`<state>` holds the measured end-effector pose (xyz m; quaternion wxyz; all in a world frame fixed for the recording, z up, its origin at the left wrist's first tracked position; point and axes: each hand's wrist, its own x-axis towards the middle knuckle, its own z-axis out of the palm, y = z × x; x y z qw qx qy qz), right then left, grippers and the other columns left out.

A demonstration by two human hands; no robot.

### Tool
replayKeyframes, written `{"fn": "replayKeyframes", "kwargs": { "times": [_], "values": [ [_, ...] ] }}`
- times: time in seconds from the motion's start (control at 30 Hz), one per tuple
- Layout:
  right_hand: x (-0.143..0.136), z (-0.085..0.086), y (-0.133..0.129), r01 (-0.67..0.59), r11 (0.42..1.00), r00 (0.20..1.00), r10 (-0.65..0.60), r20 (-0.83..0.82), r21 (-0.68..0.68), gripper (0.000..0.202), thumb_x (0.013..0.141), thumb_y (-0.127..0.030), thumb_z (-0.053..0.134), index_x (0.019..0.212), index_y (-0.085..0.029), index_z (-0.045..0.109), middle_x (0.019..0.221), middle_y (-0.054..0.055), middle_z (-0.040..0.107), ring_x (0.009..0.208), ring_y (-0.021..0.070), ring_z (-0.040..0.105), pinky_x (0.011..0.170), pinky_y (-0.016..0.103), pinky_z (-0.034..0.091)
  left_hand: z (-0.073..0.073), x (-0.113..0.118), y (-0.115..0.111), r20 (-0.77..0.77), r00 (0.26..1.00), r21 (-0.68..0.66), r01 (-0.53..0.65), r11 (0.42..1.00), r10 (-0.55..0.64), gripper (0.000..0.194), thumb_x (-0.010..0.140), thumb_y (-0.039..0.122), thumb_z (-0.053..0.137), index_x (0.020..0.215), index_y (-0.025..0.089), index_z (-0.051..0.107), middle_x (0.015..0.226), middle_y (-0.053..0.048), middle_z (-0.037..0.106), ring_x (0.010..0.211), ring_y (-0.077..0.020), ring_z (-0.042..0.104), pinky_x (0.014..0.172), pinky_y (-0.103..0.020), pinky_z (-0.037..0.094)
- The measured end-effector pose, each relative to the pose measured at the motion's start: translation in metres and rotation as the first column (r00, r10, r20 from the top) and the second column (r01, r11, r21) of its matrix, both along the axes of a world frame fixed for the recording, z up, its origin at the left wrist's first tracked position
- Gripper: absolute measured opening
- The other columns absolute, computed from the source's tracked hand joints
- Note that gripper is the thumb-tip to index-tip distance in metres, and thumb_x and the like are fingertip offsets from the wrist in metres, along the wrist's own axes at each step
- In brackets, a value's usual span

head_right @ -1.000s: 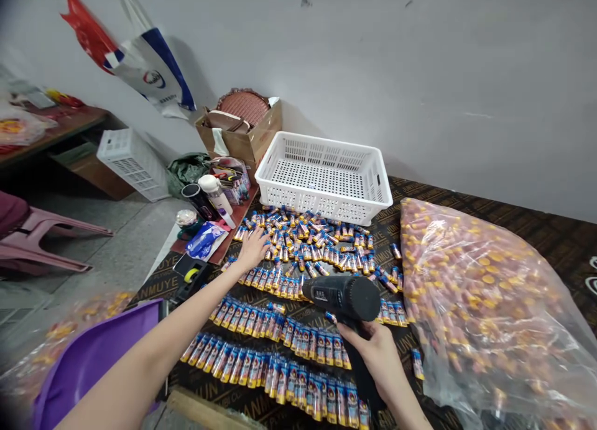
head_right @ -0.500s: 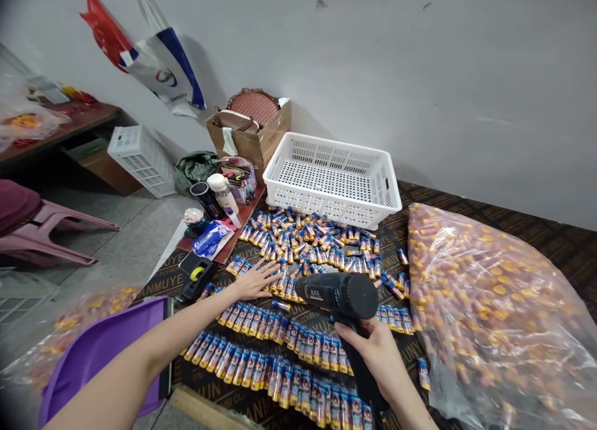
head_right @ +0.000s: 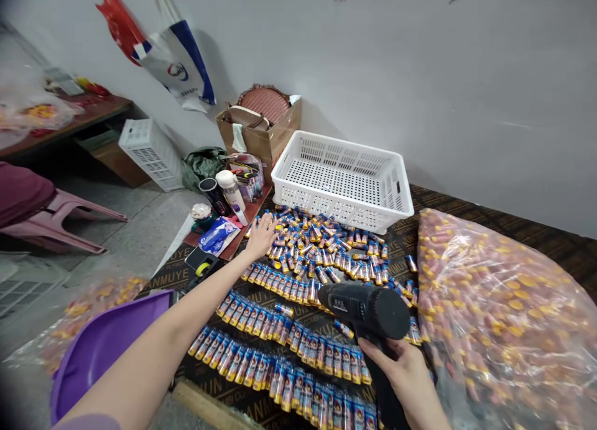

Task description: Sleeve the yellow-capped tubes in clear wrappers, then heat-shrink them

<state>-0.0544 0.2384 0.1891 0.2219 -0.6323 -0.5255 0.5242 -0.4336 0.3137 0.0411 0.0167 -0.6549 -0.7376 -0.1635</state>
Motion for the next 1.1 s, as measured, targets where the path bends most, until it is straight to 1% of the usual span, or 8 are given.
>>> {"fn": "replayKeyframes", "kwargs": {
  "times": [0.1,0.27,0.4,0.53,0.7,0.9,1.0,1.1],
  "values": [
    [-0.03,-0.004,0.002,-0.104,0.995,0.99,0.103,-0.096,-0.005,0.038,0.053,-0.039,0.079,0.082,-0.014,0.075,0.091,0.012,0.073,0.085,0.0314,0.067,0.076,0.038,0.055,0.001,-0.018,-0.031,0.069,0.994,-0.057,-0.086,0.995,0.09,0.039,0.089,0.027,0.04,0.125,0.018,0.05,0.144,-0.013,0.034,0.135,-0.0265,0.025,0.11,-0.047,0.016],
    [-0.079,-0.022,0.005,-0.235,0.972,0.954,0.229,-0.195,-0.008,0.037,0.06,-0.038,0.076,0.087,-0.013,0.074,0.094,0.012,0.073,0.087,0.0294,0.066,0.081,0.04,0.051,-0.006,-0.055,-0.107,0.108,0.948,-0.132,-0.284,0.95,0.299,0.034,0.087,0.022,0.039,0.114,0.013,0.057,0.128,-0.016,0.05,0.118,-0.0278,0.046,0.098,-0.044,0.036],
    [-0.104,-0.032,0.006,-0.3,0.953,0.922,0.302,-0.241,0.043,0.037,0.062,-0.037,0.075,0.09,-0.012,0.072,0.095,0.012,0.072,0.091,0.0294,0.065,0.084,0.04,0.049,-0.011,-0.055,-0.138,0.155,0.928,-0.222,-0.3,0.928,0.338,0.029,0.087,0.024,0.039,0.104,0.015,0.061,0.106,-0.011,0.061,0.103,-0.0223,0.055,0.092,-0.035,0.042],
    [-0.093,-0.031,0.003,-0.314,0.948,0.932,0.318,-0.172,0.054,0.038,0.063,-0.038,0.074,0.09,-0.012,0.072,0.095,0.012,0.072,0.094,0.0306,0.064,0.087,0.04,0.047,-0.021,-0.018,-0.126,0.18,0.917,-0.311,-0.289,0.905,0.355,0.038,0.082,0.037,0.05,0.113,0.015,0.056,0.106,-0.012,0.06,0.104,-0.0238,0.053,0.091,-0.034,0.04],
    [-0.03,-0.019,-0.003,-0.224,0.974,0.974,0.224,-0.016,0.032,0.045,0.062,-0.042,0.074,0.095,-0.012,0.071,0.1,0.013,0.071,0.099,0.0328,0.063,0.087,0.039,0.049,-0.037,0.022,-0.099,0.168,0.865,-0.424,-0.37,0.826,0.474,0.076,0.06,0.042,0.069,0.124,0.012,0.043,0.116,-0.021,0.052,0.113,-0.0354,0.046,0.091,-0.044,0.036],
    [0.031,-0.005,-0.01,-0.032,1.0,0.993,0.031,0.11,0.001,0.046,0.057,-0.046,0.075,0.089,-0.014,0.074,0.101,0.01,0.071,0.102,0.0352,0.062,0.085,0.038,0.052,-0.047,0.036,-0.093,0.203,0.838,-0.48,-0.366,0.797,0.507,0.06,0.064,0.027,0.065,0.118,0.015,0.043,0.114,-0.019,0.053,0.11,-0.0316,0.05,0.089,-0.04,0.037],
    [0.033,0.0,-0.01,0.008,0.999,0.997,-0.005,0.082,-0.047,0.047,0.055,-0.047,0.076,0.09,-0.015,0.074,0.102,0.009,0.071,0.101,0.0345,0.063,0.083,0.036,0.054,-0.046,0.036,-0.087,0.253,0.827,-0.502,-0.331,0.799,0.502,0.053,0.065,0.02,0.063,0.115,0.016,0.045,0.103,-0.016,0.06,0.097,-0.0292,0.058,0.081,-0.036,0.042],
    [0.015,0.006,-0.008,-0.015,0.999,0.999,0.017,0.048,-0.036,0.046,0.055,-0.046,0.077,0.089,-0.015,0.074,0.102,0.01,0.071,0.101,0.0337,0.063,0.082,0.035,0.054,-0.04,0.029,-0.07,0.327,0.8,-0.489,-0.312,0.814,0.503,0.053,0.066,0.022,0.064,0.116,0.015,0.047,0.094,-0.016,0.064,0.09,-0.0304,0.062,0.077,-0.038,0.044]
  ]
}}
